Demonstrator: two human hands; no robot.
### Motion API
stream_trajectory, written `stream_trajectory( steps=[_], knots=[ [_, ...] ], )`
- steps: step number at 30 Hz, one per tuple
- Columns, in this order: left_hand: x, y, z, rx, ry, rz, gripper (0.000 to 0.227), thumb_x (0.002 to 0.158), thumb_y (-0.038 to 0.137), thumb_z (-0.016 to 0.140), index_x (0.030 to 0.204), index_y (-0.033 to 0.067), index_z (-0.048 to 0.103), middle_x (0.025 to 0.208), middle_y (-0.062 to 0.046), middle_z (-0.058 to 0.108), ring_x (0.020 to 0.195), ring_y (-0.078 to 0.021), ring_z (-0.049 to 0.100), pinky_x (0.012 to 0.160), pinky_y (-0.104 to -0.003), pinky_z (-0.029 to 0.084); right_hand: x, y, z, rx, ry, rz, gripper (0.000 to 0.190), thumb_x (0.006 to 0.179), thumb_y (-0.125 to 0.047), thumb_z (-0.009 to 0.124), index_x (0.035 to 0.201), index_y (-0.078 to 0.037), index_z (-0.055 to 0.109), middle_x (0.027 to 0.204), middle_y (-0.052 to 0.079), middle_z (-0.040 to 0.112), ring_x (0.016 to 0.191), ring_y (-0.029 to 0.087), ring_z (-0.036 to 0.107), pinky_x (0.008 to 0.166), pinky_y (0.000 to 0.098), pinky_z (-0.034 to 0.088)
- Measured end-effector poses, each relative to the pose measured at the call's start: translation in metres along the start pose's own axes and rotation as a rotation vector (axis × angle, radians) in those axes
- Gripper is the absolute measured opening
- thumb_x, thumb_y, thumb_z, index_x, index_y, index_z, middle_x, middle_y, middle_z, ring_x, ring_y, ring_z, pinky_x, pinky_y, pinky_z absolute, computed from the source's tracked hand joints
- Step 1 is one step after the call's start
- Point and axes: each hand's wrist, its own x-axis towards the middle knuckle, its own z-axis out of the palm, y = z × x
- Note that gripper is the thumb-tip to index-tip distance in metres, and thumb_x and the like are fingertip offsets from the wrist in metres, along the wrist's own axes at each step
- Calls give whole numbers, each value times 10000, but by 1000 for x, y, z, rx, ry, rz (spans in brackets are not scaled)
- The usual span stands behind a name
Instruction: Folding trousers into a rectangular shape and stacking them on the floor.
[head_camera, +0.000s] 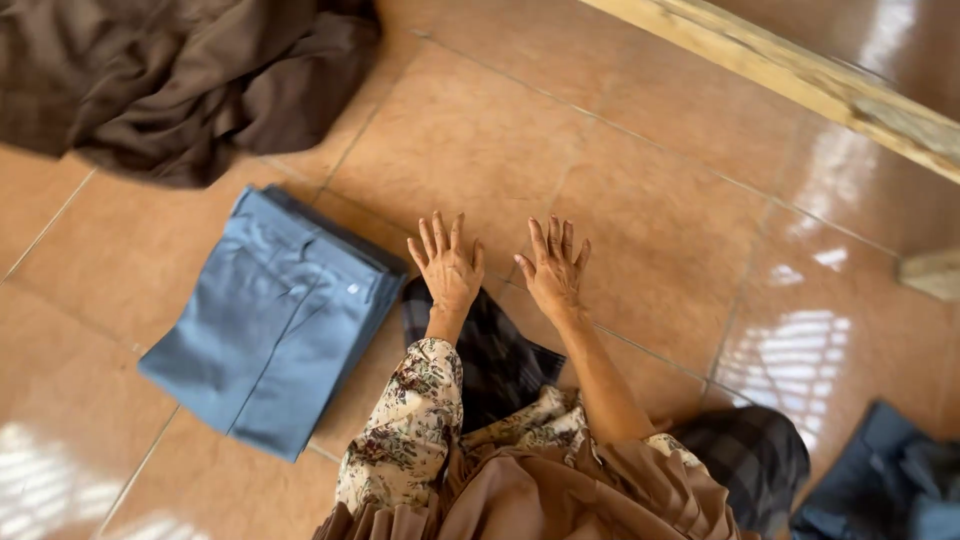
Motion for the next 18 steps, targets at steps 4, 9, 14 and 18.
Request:
stream_trajectory(
  steps=[4,9,14,18],
  knots=[
    [-4,46,25,-17,-41,109,598,944,474,560,1497,260,484,1589,-144,406,1511,-391,288,1201,-639,97,-23,48,-7,-38,35,137,705,1020,-572,475,1623,-270,270,1627,183,341,1521,404,252,1139,709,163],
    [-24,134,54,-147,-80,321,601,914,422,606,1459,185,512,1509,-189,464,1460,-445,354,1174,-678,147,-68,113,-28,-15,54,383,699,1029,-585,463,1629,-303,243,1652,141,319,1537,367,239,1174,697,104],
    [-81,224,87,-230,-147,560,622,878,427,639,1436,173,536,1486,-183,484,1442,-428,389,1163,-667,201,-145,177,-61,-91,141,612,699,1031,-546,509,1623,-241,298,1606,183,382,1506,398,300,1152,714,177],
    [-144,286,94,-326,-187,760,585,879,413,645,1391,135,588,1468,-195,504,1424,-418,401,1151,-636,200,-218,221,-89,-54,108,836,685,1050,-562,459,1630,-248,272,1636,176,332,1536,379,240,1170,704,144]
  ],
)
